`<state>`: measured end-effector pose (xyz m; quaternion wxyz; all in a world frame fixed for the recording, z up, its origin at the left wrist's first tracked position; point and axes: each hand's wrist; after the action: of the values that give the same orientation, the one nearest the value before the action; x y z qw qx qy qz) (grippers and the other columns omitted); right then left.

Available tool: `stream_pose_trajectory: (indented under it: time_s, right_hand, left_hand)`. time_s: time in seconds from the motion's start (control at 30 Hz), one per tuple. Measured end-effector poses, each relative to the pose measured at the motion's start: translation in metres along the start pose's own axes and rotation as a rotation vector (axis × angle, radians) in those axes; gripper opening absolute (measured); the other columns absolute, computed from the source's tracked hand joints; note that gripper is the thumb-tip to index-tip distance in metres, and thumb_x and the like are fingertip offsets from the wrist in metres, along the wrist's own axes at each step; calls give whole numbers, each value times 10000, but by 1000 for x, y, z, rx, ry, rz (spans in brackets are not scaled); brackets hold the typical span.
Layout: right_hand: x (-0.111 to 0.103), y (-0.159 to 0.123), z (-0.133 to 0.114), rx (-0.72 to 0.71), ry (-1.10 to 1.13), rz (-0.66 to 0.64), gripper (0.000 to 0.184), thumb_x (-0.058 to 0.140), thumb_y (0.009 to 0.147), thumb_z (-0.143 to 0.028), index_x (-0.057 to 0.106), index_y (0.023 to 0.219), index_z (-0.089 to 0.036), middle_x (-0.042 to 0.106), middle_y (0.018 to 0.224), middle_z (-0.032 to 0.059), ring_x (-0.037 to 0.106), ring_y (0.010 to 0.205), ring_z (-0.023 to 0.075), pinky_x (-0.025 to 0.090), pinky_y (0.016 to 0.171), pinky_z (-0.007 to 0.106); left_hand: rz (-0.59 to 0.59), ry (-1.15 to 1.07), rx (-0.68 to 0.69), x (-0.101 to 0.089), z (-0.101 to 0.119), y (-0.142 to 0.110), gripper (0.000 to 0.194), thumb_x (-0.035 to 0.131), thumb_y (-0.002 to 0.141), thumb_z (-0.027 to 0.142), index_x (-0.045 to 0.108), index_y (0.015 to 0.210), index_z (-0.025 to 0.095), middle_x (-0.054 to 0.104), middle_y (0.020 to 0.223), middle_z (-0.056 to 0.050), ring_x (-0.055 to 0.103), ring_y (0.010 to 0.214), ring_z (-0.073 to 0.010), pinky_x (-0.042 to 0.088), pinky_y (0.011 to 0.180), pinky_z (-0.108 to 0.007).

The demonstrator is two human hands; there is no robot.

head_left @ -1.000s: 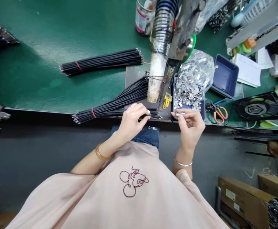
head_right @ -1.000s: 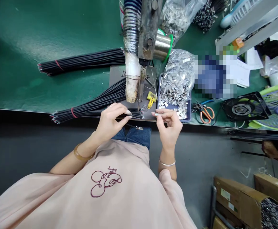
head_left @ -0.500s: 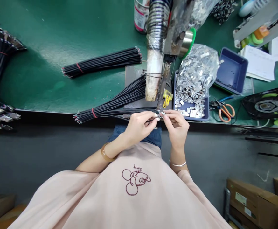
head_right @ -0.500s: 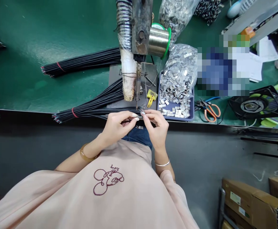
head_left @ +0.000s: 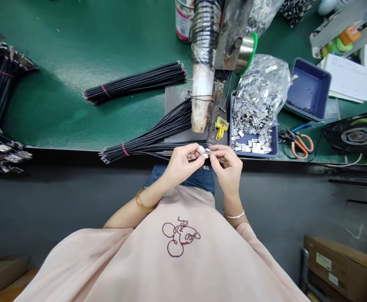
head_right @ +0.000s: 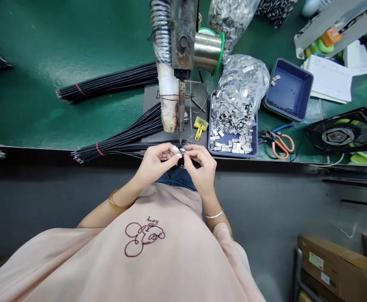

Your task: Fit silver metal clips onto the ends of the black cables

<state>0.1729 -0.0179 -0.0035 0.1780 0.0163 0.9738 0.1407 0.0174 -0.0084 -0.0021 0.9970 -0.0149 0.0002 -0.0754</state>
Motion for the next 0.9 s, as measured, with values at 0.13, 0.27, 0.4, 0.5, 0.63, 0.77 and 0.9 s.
stream_pose_trajectory:
  time_s: [0.13, 0.27, 0.4, 0.5, 0.63, 0.77, 0.9]
  right_hand:
    - [2, -2, 0, -190, -164, 84, 99, 657, 885, -170, 717, 884, -248, 741, 1019, 40, 714, 997, 197, 617, 896, 393]
    - [1, -2, 1, -63, -59, 64, 76, 652, 912, -219, 724, 909, -241, 742, 1038, 43, 726, 966, 182, 634, 807, 343]
    - [0, -1, 1, -33, 3, 9, 78, 665, 908, -209, 735, 913, -244, 740, 1041, 34, 724, 970, 162, 627, 803, 305]
    - [-1, -1, 1, -55, -20, 6, 87, 661, 910, -206, 734, 923, -252, 745, 1039, 33, 724, 970, 166, 629, 798, 312]
    - [-7, 2, -1, -145, -155, -32, 95, 652, 908, -202, 729, 920, -255, 758, 1035, 37, 726, 995, 192, 627, 875, 378]
    - [-11, 3, -3, -83, -84, -66, 78, 647, 903, -218, 715, 882, -248, 749, 1042, 38, 727, 981, 185, 631, 825, 345]
    - [-9, 0, -2, 25, 47, -71, 69, 659, 902, -261, 709, 860, -239, 736, 1048, 46, 722, 966, 173, 626, 803, 317]
  left_hand:
    - [33, -22, -20, 0, 0, -2, 106, 643, 823, 230, 615, 778, 138, 591, 650, 12, 552, 575, -75, 454, 574, -186]
    - [9, -89, -21, -1, 2, -2, 108, 646, 821, 230, 622, 775, 136, 588, 635, 14, 546, 559, -70, 453, 558, -179]
    - [-3, -73, 1, -2, 2, -1, 109, 641, 825, 224, 632, 768, 132, 587, 637, 11, 539, 564, -73, 446, 559, -184]
    - [-11, -38, 9, -3, 1, -1, 121, 641, 833, 234, 640, 768, 132, 592, 642, 8, 535, 568, -79, 445, 560, -192]
    - [-35, -14, 39, -4, -1, 0, 130, 661, 838, 248, 665, 777, 134, 648, 699, -10, 578, 632, -97, 487, 628, -205]
    - [-39, 113, 150, -7, -2, 0, 122, 675, 848, 241, 705, 800, 133, 693, 730, -22, 548, 604, -91, 432, 574, -198]
    - [-35, 165, 257, -10, -1, 0, 114, 702, 847, 235, 726, 795, 137, 717, 738, -31, 547, 601, -95, 410, 566, -202]
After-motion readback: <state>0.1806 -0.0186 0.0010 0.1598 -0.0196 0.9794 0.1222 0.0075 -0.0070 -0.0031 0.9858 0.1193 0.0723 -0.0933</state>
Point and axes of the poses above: each hand's wrist, its own y-axis towards the middle knuckle, its own x-axis out of the palm, z = x × y
